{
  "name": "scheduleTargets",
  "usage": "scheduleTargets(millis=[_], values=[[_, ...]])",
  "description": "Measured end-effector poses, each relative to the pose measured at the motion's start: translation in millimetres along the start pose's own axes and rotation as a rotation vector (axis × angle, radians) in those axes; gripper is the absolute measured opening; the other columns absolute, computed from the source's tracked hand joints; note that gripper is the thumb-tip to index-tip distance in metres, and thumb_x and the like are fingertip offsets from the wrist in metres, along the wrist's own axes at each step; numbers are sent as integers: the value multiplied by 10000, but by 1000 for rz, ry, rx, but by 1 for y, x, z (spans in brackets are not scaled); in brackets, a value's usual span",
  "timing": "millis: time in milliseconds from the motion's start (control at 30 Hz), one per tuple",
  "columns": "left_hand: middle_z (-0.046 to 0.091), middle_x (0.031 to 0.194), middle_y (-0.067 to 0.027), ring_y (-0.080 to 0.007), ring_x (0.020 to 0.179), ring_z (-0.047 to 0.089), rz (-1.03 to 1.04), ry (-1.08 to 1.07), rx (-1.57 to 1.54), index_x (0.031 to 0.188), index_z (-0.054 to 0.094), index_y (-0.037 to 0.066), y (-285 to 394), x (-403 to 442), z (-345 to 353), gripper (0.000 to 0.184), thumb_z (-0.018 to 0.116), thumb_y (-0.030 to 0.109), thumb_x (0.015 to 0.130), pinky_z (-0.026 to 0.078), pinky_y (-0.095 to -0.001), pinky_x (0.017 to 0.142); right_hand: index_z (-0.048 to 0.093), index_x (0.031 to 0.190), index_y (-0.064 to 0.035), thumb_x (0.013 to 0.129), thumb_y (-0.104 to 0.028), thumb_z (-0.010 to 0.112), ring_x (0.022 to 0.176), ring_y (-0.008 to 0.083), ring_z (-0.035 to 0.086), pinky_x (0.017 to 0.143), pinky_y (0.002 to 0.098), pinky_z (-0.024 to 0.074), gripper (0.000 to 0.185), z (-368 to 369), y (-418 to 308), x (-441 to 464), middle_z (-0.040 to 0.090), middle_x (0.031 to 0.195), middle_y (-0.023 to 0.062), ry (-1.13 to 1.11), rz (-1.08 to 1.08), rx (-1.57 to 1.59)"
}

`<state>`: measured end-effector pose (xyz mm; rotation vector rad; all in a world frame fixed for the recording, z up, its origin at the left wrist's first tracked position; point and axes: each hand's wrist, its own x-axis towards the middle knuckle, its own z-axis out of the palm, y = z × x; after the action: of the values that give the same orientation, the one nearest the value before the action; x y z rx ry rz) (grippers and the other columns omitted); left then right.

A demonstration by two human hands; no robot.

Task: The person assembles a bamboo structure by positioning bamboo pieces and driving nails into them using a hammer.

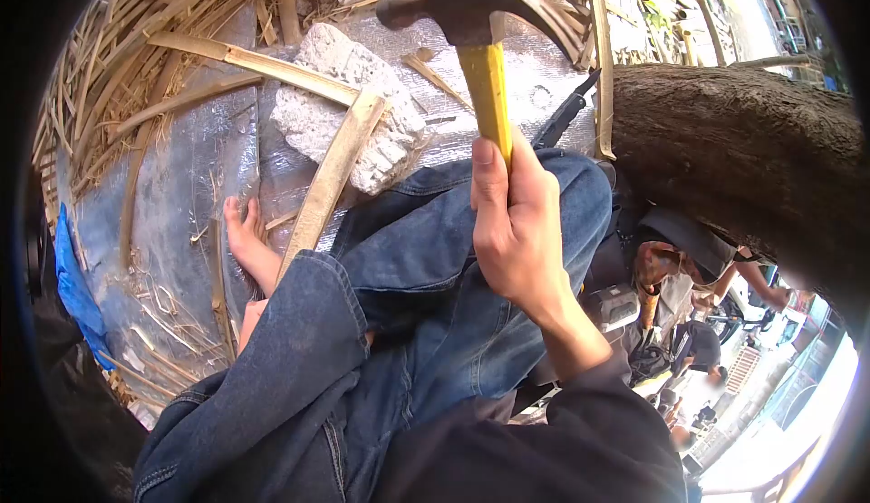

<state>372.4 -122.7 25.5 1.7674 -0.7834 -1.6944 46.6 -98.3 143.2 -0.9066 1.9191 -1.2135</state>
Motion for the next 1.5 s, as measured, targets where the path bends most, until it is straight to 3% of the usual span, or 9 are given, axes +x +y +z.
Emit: scheduleTargets(millis=[267, 400, 500, 567, 700, 867, 1033, 1200, 1500], values=[[405, 1500, -318, -396, 1445, 343, 232, 325, -244, 1531, 330, 60, -16, 100, 59, 704, 438, 513, 1003, 205, -456, 1200, 504, 913, -3, 1084, -262, 464, 579, 43, 370, 489, 276, 321, 313, 4, 17, 11, 436, 625, -28, 44, -20, 224], [387, 1509, -325, -408, 1457, 318, 191, 334, -224, 1542, 311, 79, -5, 96, 59, 724, 421, 540, 995, 184, -462, 1208, 562, 963, 32, 1026, -199, 533, 550, 472, 531, 517, 478, 421, 241, 25, 61, 10, 556, 620, 263, -216, -72, -405], [378, 1522, -312, -411, 1461, 308, 219, 310, -263, 1541, 315, 77, -8, 95, 60, 733, 420, 549, 990, 163, -459, 1214, 573, 949, 34, 1039, -206, 521, 464, 370, 521, 487, 437, 402, 262, 4, 13, 7, 533, 571, 213, -111, -46, -320], [357, 1539, -304, -406, 1473, 283, 249, 293, -276, 1541, 312, 76, -13, 99, 55, 753, 422, 566, 981, 152, -458, 1218, 578, 938, 37, 1047, -208, 524, 434, 133, 452, 430, 355, 335, 274, -4, 0, 10, 472, 533, 137, 15, -40, -82], [300, 1568, -301, -408, 1493, 227, 171, 262, -235, 1555, 270, 79, -11, 97, 54, 785, 403, 594, 977, 148, -462, 1222, 529, 946, 23, 1003, -164, 563, 599, 474, 597, 529, 495, 452, 199, 25, 70, 15, 577, 619, 257, -293, -210, -499], [370, 1527, -309, -415, 1468, 289, 221, 293, -262, 1560, 267, 91, -14, 98, 54, 722, 403, 533, 1006, 172, -465, 1210, 563, 1021, 21, 1028, -185, 542, 508, 399, 568, 480, 448, 395, 207, 4, -14, 7, 555, 596, 219, -142, 25, -314], [385, 1523, -298, -403, 1464, 303, 198, 281, -290, 1560, 277, 98, -13, 91, 52, 719, 414, 534, 1005, 177, -463, 1208, 492, 965, -1, 1026, -210, 514, 622, 489, 590, 561, 584, 444, 219, 29, 49, 19, 595, 659, 257, -283, -232, -585], [390, 1525, -287, -391, 1462, 310, 195, 286, -303, 1555, 297, 99, -5, 90, 62, 729, 432, 547, 996, 184, -463, 1206, 494, 935, -9, 1026, -212, 513, 603, 454, 608, 544, 544, 456, 223, 11, -9, 15, 591, 652, 252, -137, -48, -388], [417, 1509, -285, -363, 1442, 364, 224, 275, -323, 1529, 361, 56, -3, 87, 62, 695, 452, 507, 1008, 249, -430, 1186, 492, 946, 10, 1015, -236, 534, 625, 452, 620, 572, 532, 497, 258, 4, 10, 13, 598, 633, 237, -90, -220, -469]])
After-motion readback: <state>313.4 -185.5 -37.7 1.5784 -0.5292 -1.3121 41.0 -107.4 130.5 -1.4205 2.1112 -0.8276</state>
